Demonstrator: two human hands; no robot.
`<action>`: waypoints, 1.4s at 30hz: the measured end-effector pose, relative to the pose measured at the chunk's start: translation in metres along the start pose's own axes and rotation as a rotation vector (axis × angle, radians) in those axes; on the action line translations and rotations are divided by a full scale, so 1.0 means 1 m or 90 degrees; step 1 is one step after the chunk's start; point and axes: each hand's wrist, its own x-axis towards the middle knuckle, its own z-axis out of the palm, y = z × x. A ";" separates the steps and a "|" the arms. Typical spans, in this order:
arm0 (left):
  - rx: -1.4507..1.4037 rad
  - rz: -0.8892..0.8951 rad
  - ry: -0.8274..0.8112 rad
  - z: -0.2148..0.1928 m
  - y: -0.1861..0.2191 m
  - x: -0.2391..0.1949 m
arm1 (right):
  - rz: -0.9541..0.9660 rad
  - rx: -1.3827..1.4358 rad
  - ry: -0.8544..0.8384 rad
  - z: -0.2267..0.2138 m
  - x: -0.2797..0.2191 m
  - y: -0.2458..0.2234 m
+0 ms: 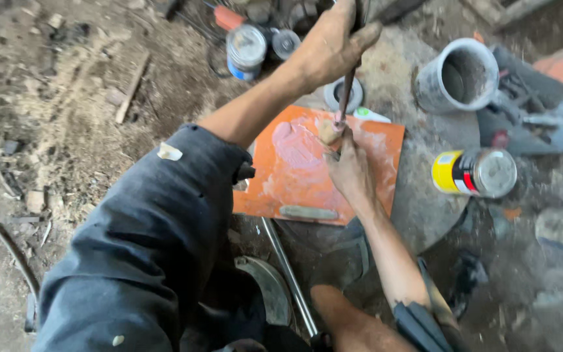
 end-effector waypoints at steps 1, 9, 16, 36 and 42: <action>0.000 0.024 0.020 -0.008 0.005 0.001 | -0.066 0.017 0.028 -0.001 0.006 -0.008; 0.052 -0.068 0.006 -0.098 0.034 -0.009 | -0.160 -0.030 -0.089 0.011 0.027 -0.052; 0.112 -0.007 0.034 -0.122 0.022 -0.026 | -0.218 -0.094 -0.253 0.020 0.008 -0.031; 0.137 -0.007 0.051 -0.128 0.014 -0.036 | -0.014 0.657 -0.051 0.059 0.037 -0.085; 0.153 -0.021 0.049 -0.126 0.014 -0.040 | -0.041 0.546 -0.045 0.069 0.055 -0.070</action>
